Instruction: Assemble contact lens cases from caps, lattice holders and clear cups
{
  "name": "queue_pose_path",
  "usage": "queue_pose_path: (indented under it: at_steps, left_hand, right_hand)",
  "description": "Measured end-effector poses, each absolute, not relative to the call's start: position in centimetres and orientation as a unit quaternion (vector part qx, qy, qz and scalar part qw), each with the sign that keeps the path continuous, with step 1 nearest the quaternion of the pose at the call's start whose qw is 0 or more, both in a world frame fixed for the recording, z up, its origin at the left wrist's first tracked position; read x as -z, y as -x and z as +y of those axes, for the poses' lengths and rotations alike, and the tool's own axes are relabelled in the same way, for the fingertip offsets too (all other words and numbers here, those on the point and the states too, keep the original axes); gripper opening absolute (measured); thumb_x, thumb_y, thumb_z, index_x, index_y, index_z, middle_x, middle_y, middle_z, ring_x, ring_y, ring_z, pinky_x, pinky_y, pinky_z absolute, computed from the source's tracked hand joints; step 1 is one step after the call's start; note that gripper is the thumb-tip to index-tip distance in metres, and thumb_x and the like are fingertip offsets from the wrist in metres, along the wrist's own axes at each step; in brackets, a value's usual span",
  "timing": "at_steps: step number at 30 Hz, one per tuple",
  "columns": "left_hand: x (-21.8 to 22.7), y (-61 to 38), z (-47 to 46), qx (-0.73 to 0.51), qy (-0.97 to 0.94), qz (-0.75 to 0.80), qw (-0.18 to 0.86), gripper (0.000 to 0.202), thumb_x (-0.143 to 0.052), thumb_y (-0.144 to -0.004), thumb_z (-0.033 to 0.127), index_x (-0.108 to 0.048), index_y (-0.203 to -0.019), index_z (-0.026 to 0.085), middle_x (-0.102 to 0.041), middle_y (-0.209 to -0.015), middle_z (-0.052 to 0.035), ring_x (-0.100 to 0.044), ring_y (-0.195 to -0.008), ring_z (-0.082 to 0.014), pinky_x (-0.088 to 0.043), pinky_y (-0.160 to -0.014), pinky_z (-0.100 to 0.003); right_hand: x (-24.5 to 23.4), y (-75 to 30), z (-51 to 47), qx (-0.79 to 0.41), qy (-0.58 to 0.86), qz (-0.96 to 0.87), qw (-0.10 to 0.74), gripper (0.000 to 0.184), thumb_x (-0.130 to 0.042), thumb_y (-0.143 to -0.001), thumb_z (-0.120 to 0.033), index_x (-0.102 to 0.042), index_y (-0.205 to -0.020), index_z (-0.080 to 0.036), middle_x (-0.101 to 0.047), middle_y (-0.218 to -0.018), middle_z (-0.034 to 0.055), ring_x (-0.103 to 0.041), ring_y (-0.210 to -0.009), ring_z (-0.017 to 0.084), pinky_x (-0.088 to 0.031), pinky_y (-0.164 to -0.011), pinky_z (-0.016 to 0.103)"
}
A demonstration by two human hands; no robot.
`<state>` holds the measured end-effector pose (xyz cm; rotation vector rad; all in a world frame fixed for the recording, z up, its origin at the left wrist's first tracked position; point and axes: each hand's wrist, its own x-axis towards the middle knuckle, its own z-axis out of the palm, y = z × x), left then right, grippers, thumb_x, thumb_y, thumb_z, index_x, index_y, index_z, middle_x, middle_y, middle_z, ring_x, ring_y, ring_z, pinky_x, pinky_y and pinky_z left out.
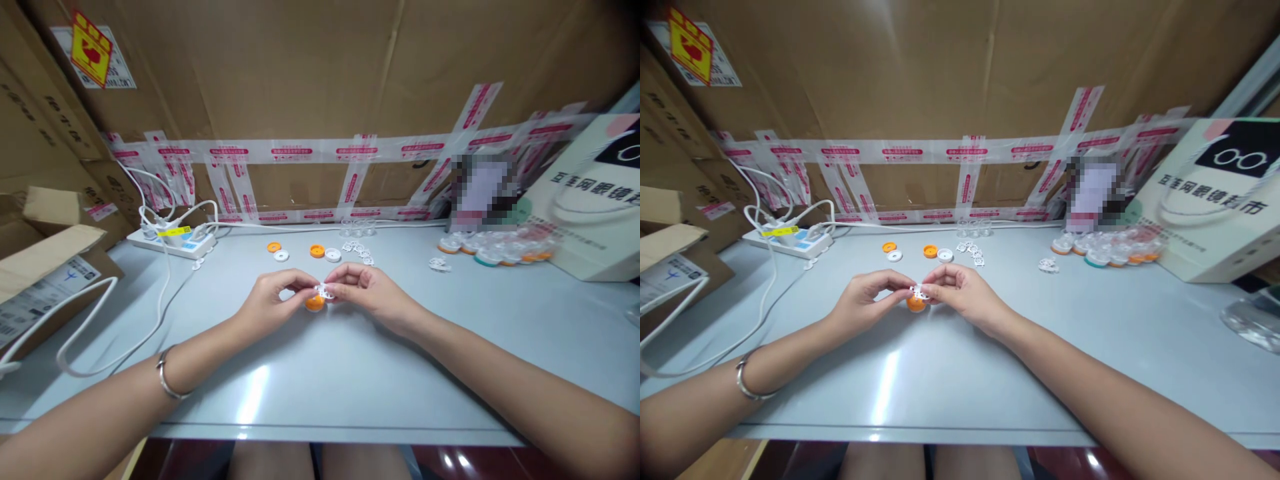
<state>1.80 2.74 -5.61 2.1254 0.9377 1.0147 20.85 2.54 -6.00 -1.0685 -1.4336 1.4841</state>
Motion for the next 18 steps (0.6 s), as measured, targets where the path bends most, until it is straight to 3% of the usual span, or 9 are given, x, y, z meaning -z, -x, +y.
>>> queue_pose_path:
  at_steps: [4, 6, 12, 18]
  left_hand:
    - [5.7, -1.7, 3.0, -0.436, -0.715, 0.406, 0.367, 0.012, -0.063, -0.076, 0.025, -0.066, -0.082, 0.015, -0.071, -0.082, -0.0038, -0.066, -0.076, -0.0149, -0.052, -0.073, -0.025]
    - [5.8, -1.6, 3.2, -0.465, -0.680, 0.409, 0.392, 0.013, -0.064, -0.075, 0.026, -0.065, -0.083, 0.015, -0.070, -0.083, -0.0040, -0.066, -0.077, -0.0148, -0.052, -0.073, -0.025]
    - [6.0, -1.8, 3.2, -0.465, -0.676, 0.403, 0.407, 0.013, -0.064, -0.075, 0.026, -0.065, -0.081, 0.015, -0.070, -0.084, -0.0045, -0.066, -0.078, -0.0147, -0.051, -0.075, -0.026]
    - [5.8, -2.0, 2.8, -0.443, -0.707, 0.401, 0.379, 0.012, -0.063, -0.076, 0.024, -0.066, -0.082, 0.015, -0.071, -0.083, -0.0039, -0.066, -0.078, -0.0141, -0.051, -0.075, -0.024]
  right_hand:
    - [5.5, -23.9, 4.7, -0.398, 0.487, -0.598, 0.497, 0.030, -0.067, -0.067, -0.043, -0.059, -0.085, -0.020, -0.066, -0.084, 0.0025, -0.062, -0.076, 0.015, -0.047, -0.074, 0.032]
    - [5.5, -26.2, 6.2, -0.275, 0.554, -0.601, 0.506, 0.025, -0.063, -0.071, -0.043, -0.058, -0.080, -0.020, -0.064, -0.078, 0.0024, -0.060, -0.072, 0.016, -0.046, -0.072, 0.032]
    - [7.5, -28.8, 8.5, -0.143, 0.692, -0.661, 0.253, 0.032, -0.062, -0.067, -0.049, -0.054, -0.073, -0.019, -0.058, -0.068, 0.0022, -0.053, -0.063, 0.018, -0.036, -0.055, 0.028]
    - [8.7, -27.3, 8.8, -0.113, 0.681, -0.687, 0.229, 0.021, -0.059, -0.070, -0.039, -0.051, -0.071, -0.020, -0.055, -0.065, -0.0001, -0.049, -0.060, 0.015, -0.032, -0.053, 0.025]
